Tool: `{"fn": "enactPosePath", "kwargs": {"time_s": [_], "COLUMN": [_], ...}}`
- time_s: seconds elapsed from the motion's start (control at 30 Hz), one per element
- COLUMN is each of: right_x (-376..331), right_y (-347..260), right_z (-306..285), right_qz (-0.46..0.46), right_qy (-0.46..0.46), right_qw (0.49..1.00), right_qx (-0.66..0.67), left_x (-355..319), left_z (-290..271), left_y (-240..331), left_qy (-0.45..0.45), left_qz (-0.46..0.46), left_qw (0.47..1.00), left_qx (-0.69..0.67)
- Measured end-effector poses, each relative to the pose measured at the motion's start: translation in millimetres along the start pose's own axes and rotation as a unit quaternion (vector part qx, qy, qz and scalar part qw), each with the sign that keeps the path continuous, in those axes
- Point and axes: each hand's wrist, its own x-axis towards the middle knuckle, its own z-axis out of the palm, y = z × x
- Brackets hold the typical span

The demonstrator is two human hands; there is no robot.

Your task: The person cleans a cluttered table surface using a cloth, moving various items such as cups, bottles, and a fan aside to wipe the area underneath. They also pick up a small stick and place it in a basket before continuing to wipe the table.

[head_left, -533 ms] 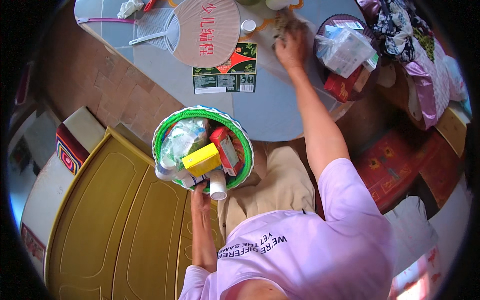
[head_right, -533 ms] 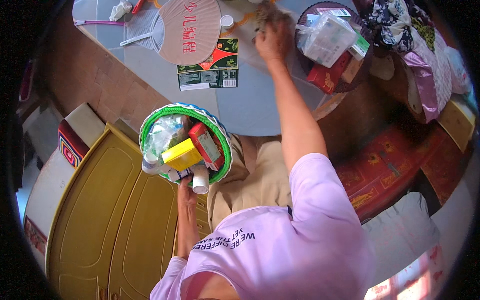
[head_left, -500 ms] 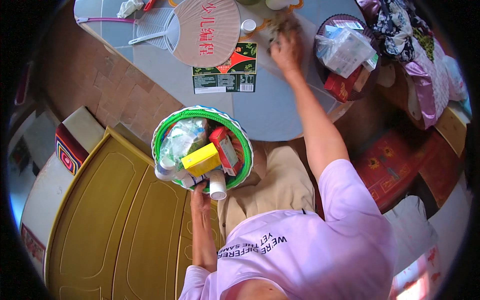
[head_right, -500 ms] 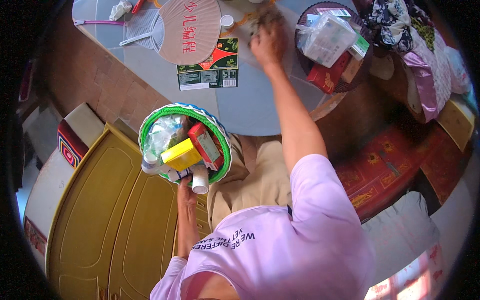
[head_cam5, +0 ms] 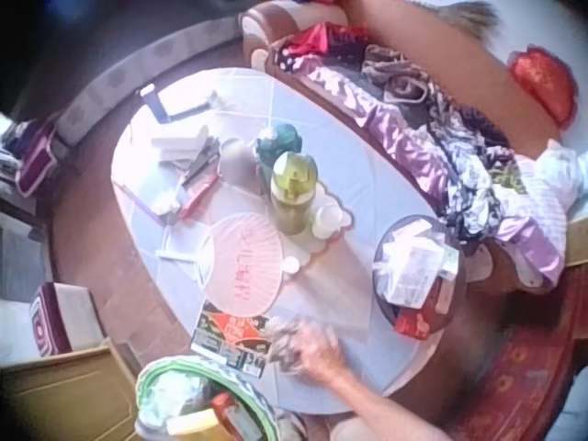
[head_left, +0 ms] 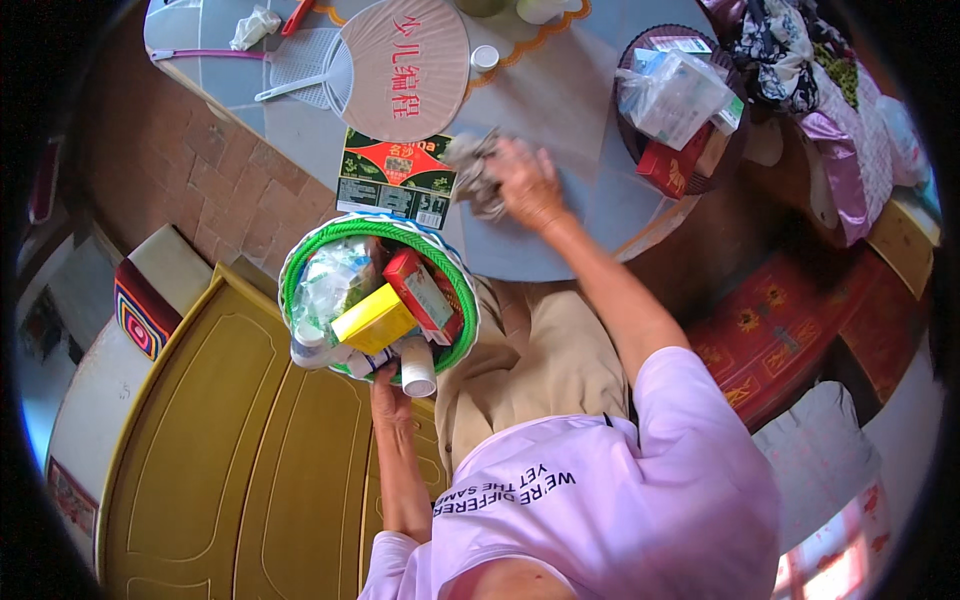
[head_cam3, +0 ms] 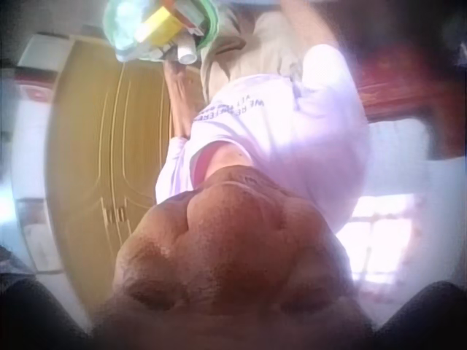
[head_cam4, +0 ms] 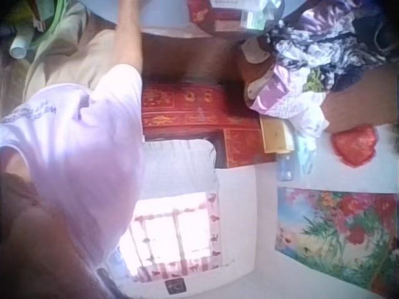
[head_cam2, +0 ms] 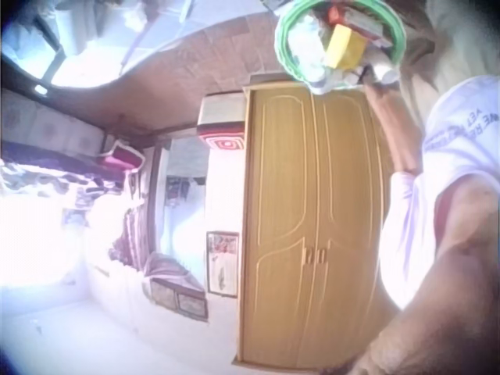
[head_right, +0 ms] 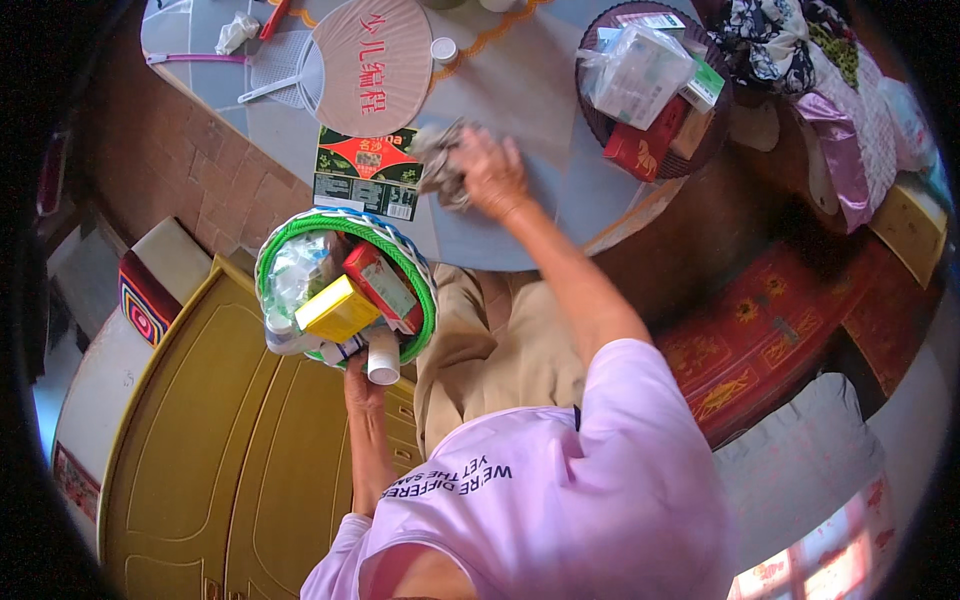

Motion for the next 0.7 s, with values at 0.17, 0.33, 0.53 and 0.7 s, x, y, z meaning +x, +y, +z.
{"fn": "enactPosePath", "kwargs": {"time_s": [0.17,0.33,0.53,0.7], "right_x": [68,82,-40,-102], "right_y": [78,68,-8,0], "right_z": [-28,-16,18,21], "right_qz": [0.087,0.135,0.031,-0.078], "right_qy": [0.125,0.202,0.018,-0.072], "right_qw": [0.988,0.969,0.999,0.994], "right_qx": [-0.025,-0.045,0.013,-0.015], "left_x": [2,-3,-2,1], "left_z": [-8,-7,-1,49], "left_y": [-4,-7,-6,-4], "left_qy": [-0.010,-0.013,-0.031,-0.033], "left_qz": [0.013,-0.003,-0.030,-0.003], "left_qw": [1.000,1.000,0.996,0.993], "left_qx": [0.009,0.021,0.079,0.118]}}
